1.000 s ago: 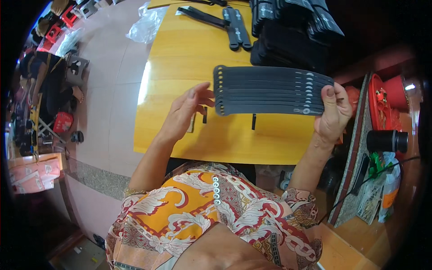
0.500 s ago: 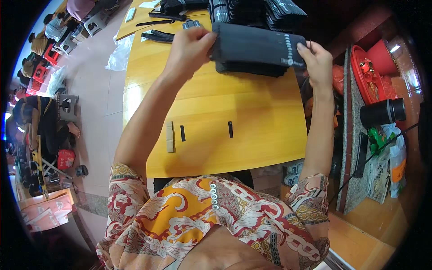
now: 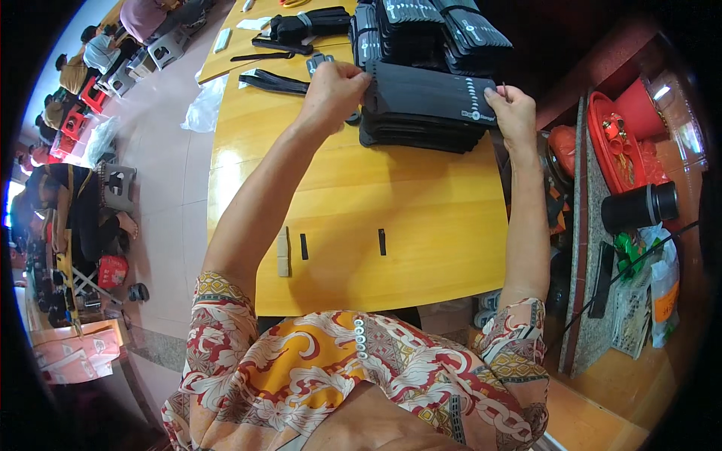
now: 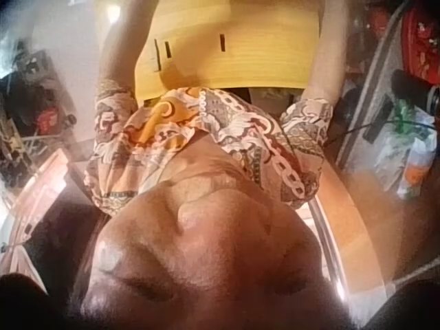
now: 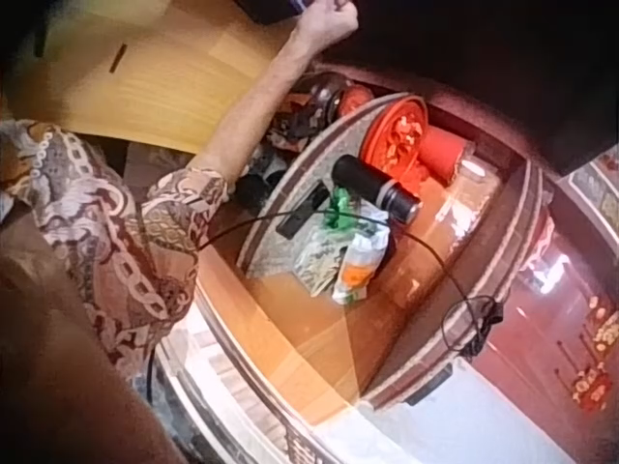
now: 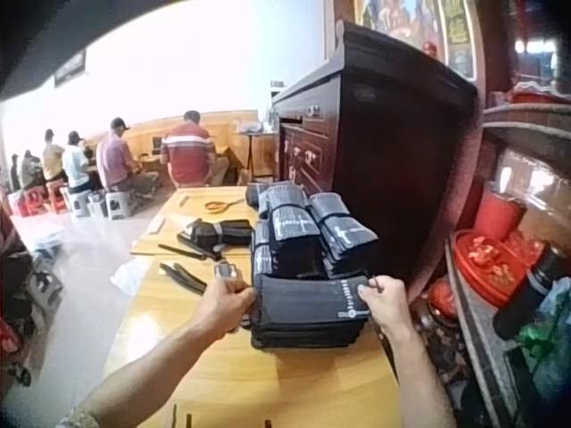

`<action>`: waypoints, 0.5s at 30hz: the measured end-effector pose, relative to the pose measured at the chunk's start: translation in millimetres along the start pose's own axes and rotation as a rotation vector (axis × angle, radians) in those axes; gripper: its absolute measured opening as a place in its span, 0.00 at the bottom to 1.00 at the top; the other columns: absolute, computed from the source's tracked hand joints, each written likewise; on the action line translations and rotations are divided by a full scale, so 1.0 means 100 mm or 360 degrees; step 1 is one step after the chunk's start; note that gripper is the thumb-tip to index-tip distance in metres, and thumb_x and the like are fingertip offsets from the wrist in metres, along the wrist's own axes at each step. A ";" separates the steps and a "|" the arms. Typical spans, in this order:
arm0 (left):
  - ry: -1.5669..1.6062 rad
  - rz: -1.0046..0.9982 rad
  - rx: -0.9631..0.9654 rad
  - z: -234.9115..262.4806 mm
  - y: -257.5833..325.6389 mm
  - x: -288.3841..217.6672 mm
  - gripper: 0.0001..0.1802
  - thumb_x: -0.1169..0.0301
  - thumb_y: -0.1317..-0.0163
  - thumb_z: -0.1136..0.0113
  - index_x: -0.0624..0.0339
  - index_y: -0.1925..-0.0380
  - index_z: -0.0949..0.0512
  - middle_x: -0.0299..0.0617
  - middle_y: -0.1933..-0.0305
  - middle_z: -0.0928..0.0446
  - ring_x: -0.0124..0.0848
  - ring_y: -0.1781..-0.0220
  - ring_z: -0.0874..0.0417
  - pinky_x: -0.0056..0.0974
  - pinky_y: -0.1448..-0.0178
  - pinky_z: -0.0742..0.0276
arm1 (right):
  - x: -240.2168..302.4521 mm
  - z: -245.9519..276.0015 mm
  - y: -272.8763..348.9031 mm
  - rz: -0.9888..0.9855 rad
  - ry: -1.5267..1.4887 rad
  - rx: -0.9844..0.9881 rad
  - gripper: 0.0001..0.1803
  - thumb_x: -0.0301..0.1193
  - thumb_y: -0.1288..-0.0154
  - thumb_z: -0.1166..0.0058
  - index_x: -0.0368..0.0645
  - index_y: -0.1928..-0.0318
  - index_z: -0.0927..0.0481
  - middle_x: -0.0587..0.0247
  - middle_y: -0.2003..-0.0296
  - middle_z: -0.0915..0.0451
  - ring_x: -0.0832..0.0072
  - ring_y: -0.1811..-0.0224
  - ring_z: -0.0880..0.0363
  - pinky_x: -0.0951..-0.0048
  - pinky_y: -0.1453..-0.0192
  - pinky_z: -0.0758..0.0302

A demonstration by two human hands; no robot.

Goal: Assembling hardware components into black synthetic straps at a workshop table.

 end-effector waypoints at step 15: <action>0.0141 0.0274 0.0090 -0.06 -0.05 0.18 0.13 0.68 0.47 0.48 0.69 0.75 0.22 0.39 0.84 0.28 0.26 0.82 0.28 0.35 0.80 0.34 | 0.10 -0.12 0.05 0.0088 0.0548 0.0071 0.15 0.36 0.45 0.43 0.35 0.64 0.22 0.53 0.76 0.21 0.65 0.74 0.23 0.67 0.67 0.28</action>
Point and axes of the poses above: each hand's wrist, its own y-axis away from the middle knuckle, its own z-axis out of the back of the hand, x = y × z, the point moved 7 cm from there along -y, towards the middle knuckle
